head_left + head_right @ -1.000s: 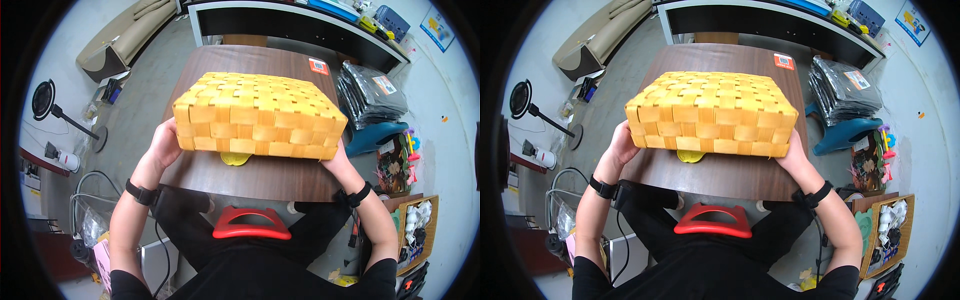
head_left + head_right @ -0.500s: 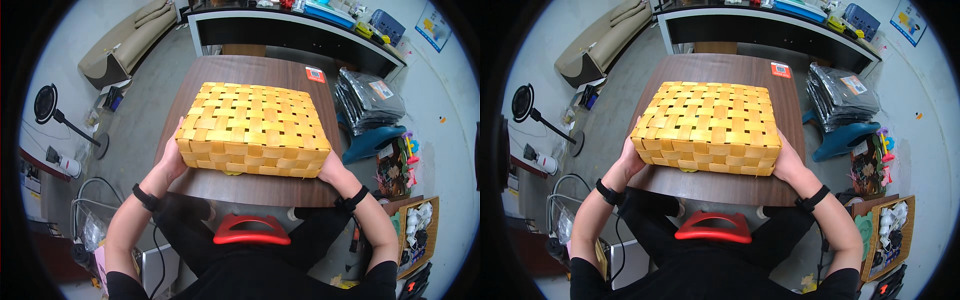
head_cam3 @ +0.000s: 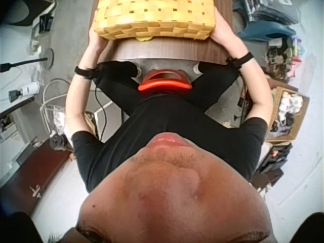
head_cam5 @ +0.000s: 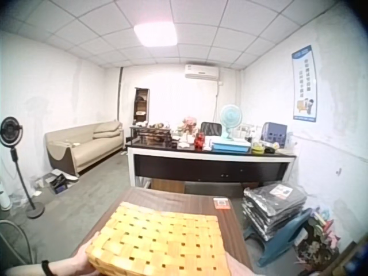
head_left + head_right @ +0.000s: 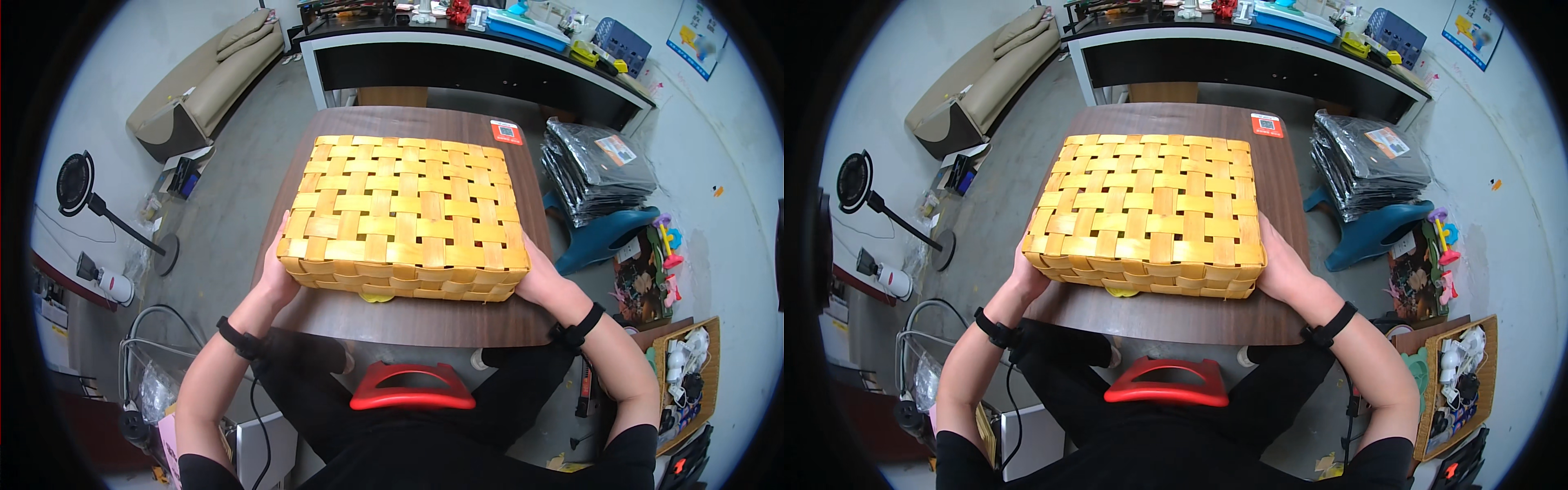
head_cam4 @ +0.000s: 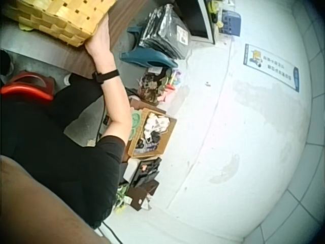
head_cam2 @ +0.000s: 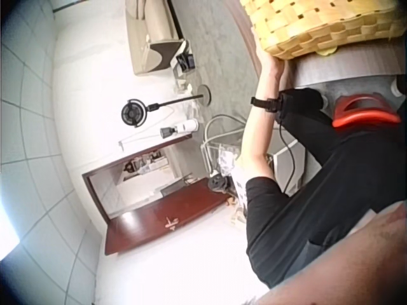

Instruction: Organizing various plastic toys and shapes by placing them into a basket.

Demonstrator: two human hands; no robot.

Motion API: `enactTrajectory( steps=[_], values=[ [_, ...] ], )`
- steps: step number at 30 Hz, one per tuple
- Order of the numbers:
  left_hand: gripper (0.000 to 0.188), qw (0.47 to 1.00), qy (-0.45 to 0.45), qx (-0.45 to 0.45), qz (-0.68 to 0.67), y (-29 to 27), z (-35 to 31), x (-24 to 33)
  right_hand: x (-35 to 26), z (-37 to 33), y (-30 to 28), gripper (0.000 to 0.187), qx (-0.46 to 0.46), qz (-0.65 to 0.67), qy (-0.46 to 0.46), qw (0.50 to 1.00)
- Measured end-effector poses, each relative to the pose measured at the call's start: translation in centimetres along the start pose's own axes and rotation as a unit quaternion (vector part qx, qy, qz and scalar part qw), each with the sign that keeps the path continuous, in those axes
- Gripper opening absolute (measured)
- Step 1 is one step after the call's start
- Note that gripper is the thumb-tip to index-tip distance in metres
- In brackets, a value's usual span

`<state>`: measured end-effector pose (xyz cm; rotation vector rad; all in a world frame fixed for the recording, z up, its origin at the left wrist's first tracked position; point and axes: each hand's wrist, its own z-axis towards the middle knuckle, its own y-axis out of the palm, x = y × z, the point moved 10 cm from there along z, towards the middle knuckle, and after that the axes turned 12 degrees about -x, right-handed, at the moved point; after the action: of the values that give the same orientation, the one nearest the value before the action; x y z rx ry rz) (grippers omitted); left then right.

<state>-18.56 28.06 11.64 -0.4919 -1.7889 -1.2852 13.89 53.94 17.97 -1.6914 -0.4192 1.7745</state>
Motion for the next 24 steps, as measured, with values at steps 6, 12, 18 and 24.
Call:
enactTrajectory(
  steps=[6,12,18,24],
  values=[
    [0.062,0.998,0.012,0.036,0.04,-2.4,0.3,0.0,0.6,0.8,-0.5,0.086,0.01,-0.055,0.028,0.998],
    [0.06,1.0,0.024,-0.002,0.01,-3.0,0.7,-0.2,0.3,1.3,-0.2,0.089,0.025,-0.033,-0.01,0.999],
    [0.061,0.999,0.021,0.012,0.024,-3.1,0.8,0.1,1.6,1.5,0.2,0.094,0.026,-0.07,0.006,0.997],
    [0.059,0.999,0.03,0.032,0.029,-4.0,0.3,0.6,-0.1,1.8,-0.5,0.098,0.041,-0.129,-0.02,0.991]
  ],
)
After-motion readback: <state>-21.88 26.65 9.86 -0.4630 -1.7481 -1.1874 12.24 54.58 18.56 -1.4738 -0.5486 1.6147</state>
